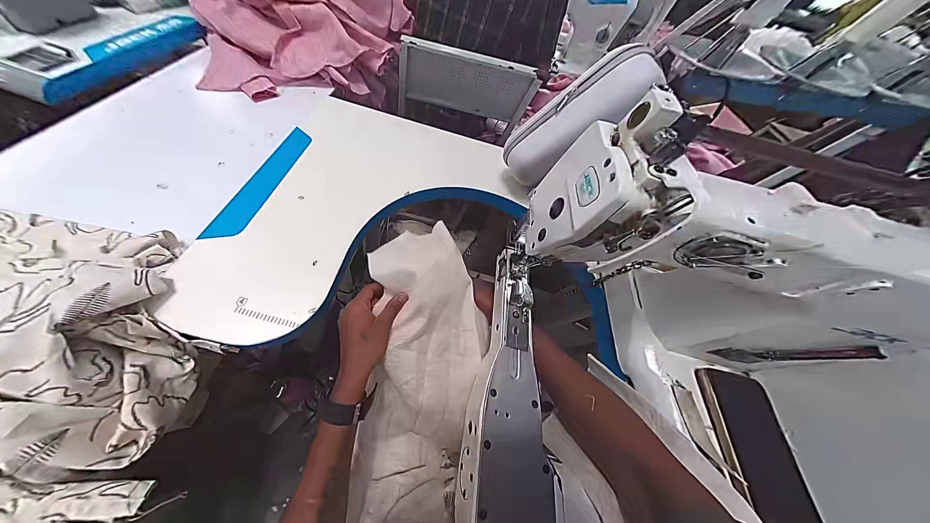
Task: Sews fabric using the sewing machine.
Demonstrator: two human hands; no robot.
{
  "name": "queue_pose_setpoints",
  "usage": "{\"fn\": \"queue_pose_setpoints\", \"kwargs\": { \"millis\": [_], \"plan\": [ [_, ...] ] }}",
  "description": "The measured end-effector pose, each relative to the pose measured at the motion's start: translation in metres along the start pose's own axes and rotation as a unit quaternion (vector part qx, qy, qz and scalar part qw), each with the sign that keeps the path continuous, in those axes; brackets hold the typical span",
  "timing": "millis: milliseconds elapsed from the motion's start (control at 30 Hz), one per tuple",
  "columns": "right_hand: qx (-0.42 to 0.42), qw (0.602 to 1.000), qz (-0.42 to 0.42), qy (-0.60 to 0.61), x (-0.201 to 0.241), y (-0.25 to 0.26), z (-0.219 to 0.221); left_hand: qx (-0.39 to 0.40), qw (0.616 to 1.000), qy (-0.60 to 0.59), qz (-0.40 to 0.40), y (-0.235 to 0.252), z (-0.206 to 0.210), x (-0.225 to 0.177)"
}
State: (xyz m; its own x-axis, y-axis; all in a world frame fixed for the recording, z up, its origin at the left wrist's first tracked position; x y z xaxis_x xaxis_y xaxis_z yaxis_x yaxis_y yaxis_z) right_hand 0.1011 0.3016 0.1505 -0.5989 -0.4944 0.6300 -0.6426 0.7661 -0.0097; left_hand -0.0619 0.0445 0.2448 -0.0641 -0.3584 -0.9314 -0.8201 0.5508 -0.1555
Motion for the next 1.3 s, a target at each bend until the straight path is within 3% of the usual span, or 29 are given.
{"fn": "queue_pose_setpoints", "kwargs": {
  "millis": [67,133,200,233,267,333,367,400,433,467,500,533,567,633,667,733,833,867,967,1100,1233,1300],
  "plan": [
    [0.124,0.992,0.018,-0.015,0.004,-0.047,-0.053,0.008,0.992,0.090,-0.089,-0.019,0.003,0.042],
    [0.298,0.938,0.045,-0.171,-0.005,-0.097,-0.073,0.042,0.972,0.163,-0.164,-0.044,0.013,0.071],
    [0.424,0.859,0.119,-0.261,-0.033,-0.173,-0.077,0.165,0.922,0.257,-0.239,-0.067,0.041,0.112],
    [0.440,0.841,0.149,-0.279,-0.042,-0.198,-0.082,0.235,0.891,0.292,-0.256,-0.069,0.057,0.128],
    [0.416,0.849,0.164,-0.281,-0.038,-0.209,-0.092,0.279,0.876,0.305,-0.247,-0.068,0.071,0.130],
    [0.238,0.934,0.103,-0.247,0.008,-0.197,-0.119,0.284,0.911,0.251,-0.162,-0.055,0.086,0.072],
    [0.106,0.971,0.013,-0.216,0.046,-0.189,-0.130,0.279,0.937,0.186,-0.102,-0.053,0.090,0.023],
    [-0.015,0.976,-0.100,-0.193,0.085,-0.190,-0.138,0.299,0.948,0.101,-0.052,-0.063,0.097,-0.022],
    [-0.096,0.954,-0.214,-0.188,0.116,-0.201,-0.139,0.374,0.927,0.007,-0.040,-0.085,0.109,-0.055],
    [-0.142,0.919,-0.311,-0.194,0.137,-0.215,-0.134,0.482,0.873,-0.059,-0.053,-0.113,0.119,-0.076],
    [-0.166,0.886,-0.383,-0.202,0.148,-0.226,-0.129,0.564,0.818,-0.086,-0.070,-0.134,0.127,-0.084],
    [-0.178,0.863,-0.424,-0.209,0.150,-0.235,-0.127,0.594,0.795,-0.091,-0.081,-0.141,0.130,-0.082],
    [-0.180,0.851,-0.439,-0.224,0.146,-0.238,-0.124,0.557,0.824,-0.080,-0.064,-0.130,0.130,-0.077],
    [-0.178,0.850,-0.441,-0.225,0.143,-0.237,-0.119,0.312,0.949,-0.016,0.028,-0.080,0.122,-0.072],
    [-0.179,0.858,-0.430,-0.215,0.142,-0.235,-0.119,0.210,0.974,0.022,0.078,-0.067,0.124,-0.075],
    [-0.184,0.898,-0.352,-0.191,0.133,-0.222,-0.130,0.121,0.980,0.087,0.135,-0.067,0.141,-0.088],
    [-0.092,0.978,-0.100,-0.155,0.071,-0.183,-0.160,0.159,0.962,0.196,0.102,-0.087,0.150,-0.089],
    [-0.086,0.980,-0.080,-0.161,0.057,-0.172,-0.169,0.185,0.954,0.217,0.092,-0.092,0.152,-0.084],
    [-0.160,0.946,-0.202,-0.196,0.083,-0.160,-0.174,0.209,0.946,0.226,0.103,-0.084,0.154,-0.084],
    [-0.226,0.915,-0.307,-0.128,0.102,-0.174,-0.159,0.208,0.946,0.182,0.167,-0.079,0.150,-0.093],
    [-0.173,0.917,-0.349,-0.082,0.095,-0.176,-0.162,0.144,0.910,0.244,0.302,-0.100,0.143,-0.093],
    [-0.134,0.919,-0.360,-0.092,0.098,-0.174,-0.154,0.128,0.905,0.258,0.314,-0.107,0.143,-0.094]
  ]
}}
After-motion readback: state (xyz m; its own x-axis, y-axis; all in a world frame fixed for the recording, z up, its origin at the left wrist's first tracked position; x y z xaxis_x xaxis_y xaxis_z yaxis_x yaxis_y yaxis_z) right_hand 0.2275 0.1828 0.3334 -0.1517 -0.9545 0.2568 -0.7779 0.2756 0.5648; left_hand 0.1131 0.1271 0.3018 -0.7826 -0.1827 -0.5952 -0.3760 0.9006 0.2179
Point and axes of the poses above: each hand's wrist, its own y-axis towards the middle knuckle, its own z-axis out of the palm, x = y × z, the point moved 10 cm from there along y, towards the middle knuckle, and after that the axes turned 15 degrees about -z, right-handed, at the moved point
